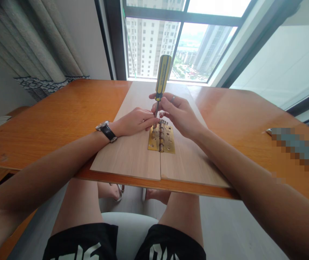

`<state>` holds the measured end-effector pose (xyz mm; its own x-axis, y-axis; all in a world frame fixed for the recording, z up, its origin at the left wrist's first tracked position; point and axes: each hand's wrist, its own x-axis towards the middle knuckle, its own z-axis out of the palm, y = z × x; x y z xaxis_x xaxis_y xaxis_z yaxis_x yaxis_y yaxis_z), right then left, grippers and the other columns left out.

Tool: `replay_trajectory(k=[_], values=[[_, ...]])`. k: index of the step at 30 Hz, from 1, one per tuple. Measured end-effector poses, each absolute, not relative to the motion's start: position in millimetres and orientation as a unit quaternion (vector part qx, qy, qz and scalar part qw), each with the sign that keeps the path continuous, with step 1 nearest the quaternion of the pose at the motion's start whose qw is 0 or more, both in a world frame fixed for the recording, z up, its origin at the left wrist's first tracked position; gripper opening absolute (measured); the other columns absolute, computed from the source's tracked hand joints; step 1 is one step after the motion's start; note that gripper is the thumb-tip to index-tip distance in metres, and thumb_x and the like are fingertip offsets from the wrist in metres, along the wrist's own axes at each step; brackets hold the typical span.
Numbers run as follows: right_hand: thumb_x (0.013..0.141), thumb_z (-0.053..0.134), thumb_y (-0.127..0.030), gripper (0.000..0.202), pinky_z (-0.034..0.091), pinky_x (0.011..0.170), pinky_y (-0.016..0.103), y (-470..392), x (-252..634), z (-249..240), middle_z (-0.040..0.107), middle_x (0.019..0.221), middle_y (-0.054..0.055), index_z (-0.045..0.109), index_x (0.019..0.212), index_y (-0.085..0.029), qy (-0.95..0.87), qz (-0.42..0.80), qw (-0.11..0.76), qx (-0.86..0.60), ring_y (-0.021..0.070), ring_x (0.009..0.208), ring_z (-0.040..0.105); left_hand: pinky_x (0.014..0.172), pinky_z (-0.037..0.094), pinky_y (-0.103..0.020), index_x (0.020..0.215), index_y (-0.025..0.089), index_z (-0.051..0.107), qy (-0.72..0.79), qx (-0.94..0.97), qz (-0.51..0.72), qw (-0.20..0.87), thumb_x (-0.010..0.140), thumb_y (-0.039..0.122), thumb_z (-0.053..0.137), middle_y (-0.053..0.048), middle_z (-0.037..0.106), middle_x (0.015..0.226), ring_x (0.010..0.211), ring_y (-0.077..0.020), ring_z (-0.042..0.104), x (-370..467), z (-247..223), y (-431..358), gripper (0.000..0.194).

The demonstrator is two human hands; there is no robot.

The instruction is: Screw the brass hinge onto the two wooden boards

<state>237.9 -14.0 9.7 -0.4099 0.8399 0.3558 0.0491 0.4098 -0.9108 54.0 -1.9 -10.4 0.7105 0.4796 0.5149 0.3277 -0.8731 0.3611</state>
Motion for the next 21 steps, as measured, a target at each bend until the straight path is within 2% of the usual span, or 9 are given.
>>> replay_trajectory(k=[11, 21], values=[[0.091, 0.057, -0.053, 0.03, 0.05, 0.067, 0.03, -15.6, 235.5, 8.9, 0.061, 0.084, 0.001, 0.064, 0.102, -0.026, -0.705, 0.452, 0.452, -0.307, 0.0157, 0.078, 0.06, 0.065, 0.043, -0.023, 0.061, 0.015, 0.06, 0.234, 0.913, 0.306, 0.131, 0.101, 0.032, 0.042, -0.001, 0.063, 0.06, 0.058, -0.0096, 0.058, 54.4, -11.2, -2.0, 0.047], [0.091, 0.059, -0.049, 0.028, 0.049, 0.067, 0.03, -14.9, 236.5, 8.8, 0.063, 0.083, 0.002, 0.066, 0.102, -0.024, -0.693, 0.477, 0.454, -0.293, 0.0153, 0.076, 0.059, 0.06, 0.038, -0.025, 0.059, 0.015, 0.06, 0.244, 0.912, 0.323, 0.066, 0.099, 0.035, 0.045, -0.001, 0.06, 0.059, 0.057, -0.0102, 0.055, 54.3, -14.1, 2.3, 0.048]])
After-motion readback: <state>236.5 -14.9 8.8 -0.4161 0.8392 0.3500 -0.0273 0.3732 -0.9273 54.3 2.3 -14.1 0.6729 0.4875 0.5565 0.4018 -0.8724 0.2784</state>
